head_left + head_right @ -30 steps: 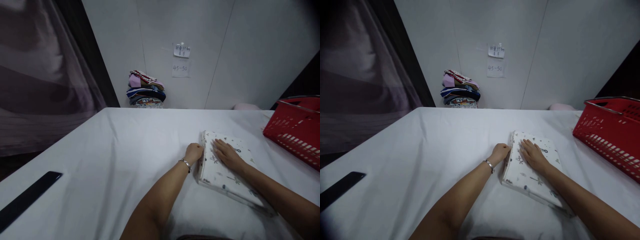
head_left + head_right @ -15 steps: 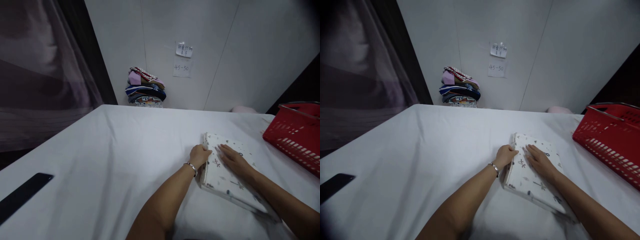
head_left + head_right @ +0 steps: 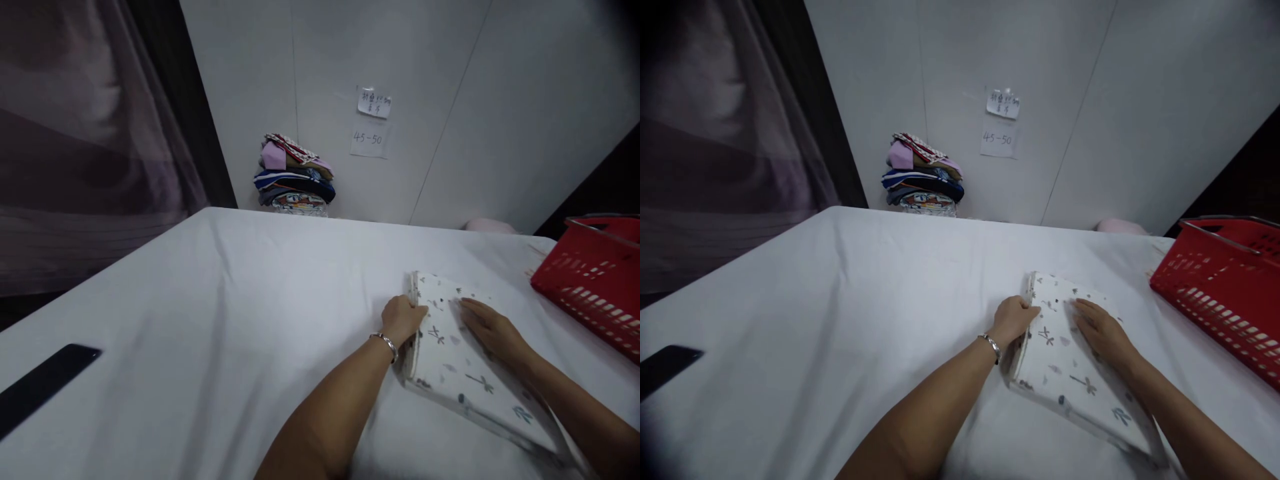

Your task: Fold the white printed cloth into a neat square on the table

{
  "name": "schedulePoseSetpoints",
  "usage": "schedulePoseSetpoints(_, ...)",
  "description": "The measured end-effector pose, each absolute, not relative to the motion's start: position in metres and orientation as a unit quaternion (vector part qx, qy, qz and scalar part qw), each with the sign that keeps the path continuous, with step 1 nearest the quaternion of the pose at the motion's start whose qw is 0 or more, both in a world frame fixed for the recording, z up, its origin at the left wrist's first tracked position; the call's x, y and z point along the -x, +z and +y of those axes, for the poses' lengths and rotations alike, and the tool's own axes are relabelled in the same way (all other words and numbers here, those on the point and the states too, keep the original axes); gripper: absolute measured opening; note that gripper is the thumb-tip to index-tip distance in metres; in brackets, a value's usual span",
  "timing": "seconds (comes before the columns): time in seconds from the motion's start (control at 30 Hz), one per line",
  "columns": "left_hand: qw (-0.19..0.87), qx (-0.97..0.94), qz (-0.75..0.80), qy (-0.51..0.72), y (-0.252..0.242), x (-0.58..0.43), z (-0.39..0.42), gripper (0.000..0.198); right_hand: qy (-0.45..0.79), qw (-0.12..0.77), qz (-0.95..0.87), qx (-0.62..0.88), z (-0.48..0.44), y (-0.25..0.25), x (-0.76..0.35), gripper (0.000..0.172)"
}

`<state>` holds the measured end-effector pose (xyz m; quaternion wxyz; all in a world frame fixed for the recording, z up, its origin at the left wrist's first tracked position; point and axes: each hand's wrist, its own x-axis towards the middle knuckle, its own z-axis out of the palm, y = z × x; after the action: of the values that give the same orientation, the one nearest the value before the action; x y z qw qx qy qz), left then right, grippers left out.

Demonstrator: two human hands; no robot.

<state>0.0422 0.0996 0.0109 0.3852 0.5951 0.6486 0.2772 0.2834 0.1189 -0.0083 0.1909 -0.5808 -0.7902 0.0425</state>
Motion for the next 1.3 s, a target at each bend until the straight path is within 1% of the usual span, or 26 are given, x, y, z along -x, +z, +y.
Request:
schedulePoseSetpoints(0.13,0.373,-0.592,0.655,0.286,0.009,-0.044,0.1,0.026,0.056,0.186,-0.824,0.532,0.155,0.013,-0.246,0.036)
schedulePoseSetpoints(0.27,0.375,-0.589,0.65,0.301,0.006,-0.045,0.1,0.024,0.063,0.145,-0.862,0.481,0.201,0.022,-0.214,0.043)
schedulePoseSetpoints(0.37,0.373,-0.587,0.647,0.313,0.004,-0.045,0.1,0.02,0.081,0.098,-0.857,0.499,0.225,0.024,-0.202,0.048)
schedulePoseSetpoints(0.5,0.364,-0.584,0.652,0.318,0.002,-0.046,0.101,0.017,0.092,0.046,-0.843,0.529,0.239,0.027,-0.199,0.043)
schedulePoseSetpoints(0.77,0.366,-0.592,0.651,0.304,0.004,-0.046,0.1,0.017,0.076,0.052,-0.854,0.512,0.244,0.031,-0.203,0.036)
schedulePoseSetpoints(0.97,0.351,-0.589,0.656,0.316,0.002,-0.047,0.101,0.016,0.057,0.076,-0.845,0.526,0.244,0.026,-0.207,0.022)
schedulePoseSetpoints(1.3,0.345,-0.599,0.652,0.312,-0.003,-0.048,0.102,0.017,0.034,0.129,-0.828,0.545,0.231,0.015,-0.21,0.017)
